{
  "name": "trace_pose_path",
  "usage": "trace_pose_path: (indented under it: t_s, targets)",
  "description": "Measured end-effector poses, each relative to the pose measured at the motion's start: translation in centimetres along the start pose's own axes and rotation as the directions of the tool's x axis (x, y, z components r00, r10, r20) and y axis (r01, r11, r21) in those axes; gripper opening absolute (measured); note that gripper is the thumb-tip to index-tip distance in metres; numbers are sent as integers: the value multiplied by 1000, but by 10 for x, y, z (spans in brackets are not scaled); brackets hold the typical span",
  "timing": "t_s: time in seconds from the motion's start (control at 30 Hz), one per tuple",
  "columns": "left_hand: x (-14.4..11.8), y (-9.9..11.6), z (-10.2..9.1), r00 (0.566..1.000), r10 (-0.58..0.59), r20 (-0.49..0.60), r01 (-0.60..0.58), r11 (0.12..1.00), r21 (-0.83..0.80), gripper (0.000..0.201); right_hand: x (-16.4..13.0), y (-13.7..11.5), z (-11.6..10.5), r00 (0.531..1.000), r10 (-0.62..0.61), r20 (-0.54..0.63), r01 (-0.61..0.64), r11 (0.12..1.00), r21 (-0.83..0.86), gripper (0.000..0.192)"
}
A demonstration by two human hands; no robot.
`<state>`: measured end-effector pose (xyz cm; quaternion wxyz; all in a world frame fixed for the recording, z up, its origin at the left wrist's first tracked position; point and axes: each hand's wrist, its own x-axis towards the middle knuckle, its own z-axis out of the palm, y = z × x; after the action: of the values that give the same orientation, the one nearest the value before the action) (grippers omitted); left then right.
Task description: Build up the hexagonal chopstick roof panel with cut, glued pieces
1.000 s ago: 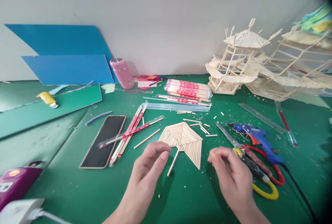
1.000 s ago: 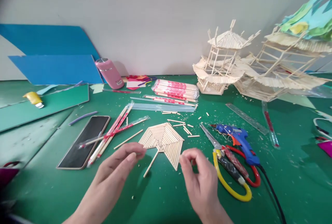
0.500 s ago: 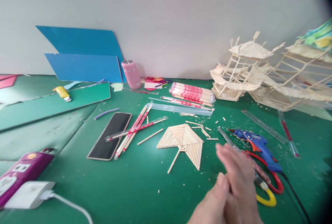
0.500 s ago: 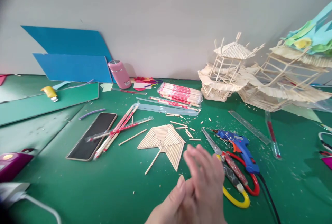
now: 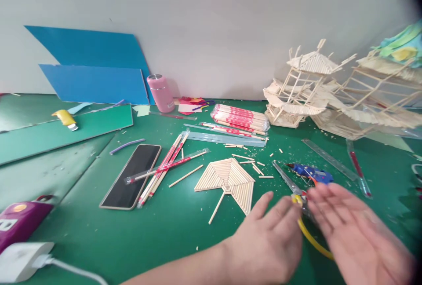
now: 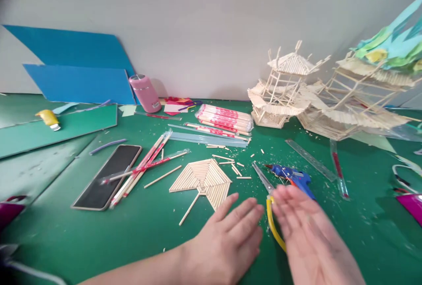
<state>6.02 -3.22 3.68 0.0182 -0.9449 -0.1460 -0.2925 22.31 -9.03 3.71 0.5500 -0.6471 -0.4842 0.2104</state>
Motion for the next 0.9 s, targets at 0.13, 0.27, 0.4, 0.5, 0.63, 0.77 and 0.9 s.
trace_pose_path:
  t_s: [0.13, 0.27, 0.4, 0.5, 0.63, 0.77, 0.9]
  targets:
    - [-25, -23, -8, 986, -121, 113, 131, 988, -84, 19, 18, 2, -9, 932, 262, -250, -192, 943, 272, 9]
    - [-38, -47, -22, 944, -327, 51, 330, 938, -102, 17, 30, 3, 0, 957, 195, -214, -199, 980, 1, 23]
    - [-40, -68, -27, 883, -469, 24, 469, 875, -120, 16, 49, -5, 5, 999, 1, -51, -15, 960, -279, 33]
    - [-44, -76, -24, 856, -517, -4, 512, 848, -136, 14, 70, -4, 6, 996, -65, 64, 87, 886, -456, 21]
    - [-53, -80, -17, 852, -521, -49, 504, 843, -188, 14, 107, 11, 4, 990, -57, 130, 122, 812, -571, 24]
    - [-59, -84, -14, 858, -508, -73, 483, 847, -221, 17, 145, 24, 8, 953, 6, 301, 207, 715, -668, 20]
    - [-62, -88, -16, 846, -526, -81, 500, 838, -220, 20, 170, 24, 26, 834, 118, 539, 375, 596, -710, 13]
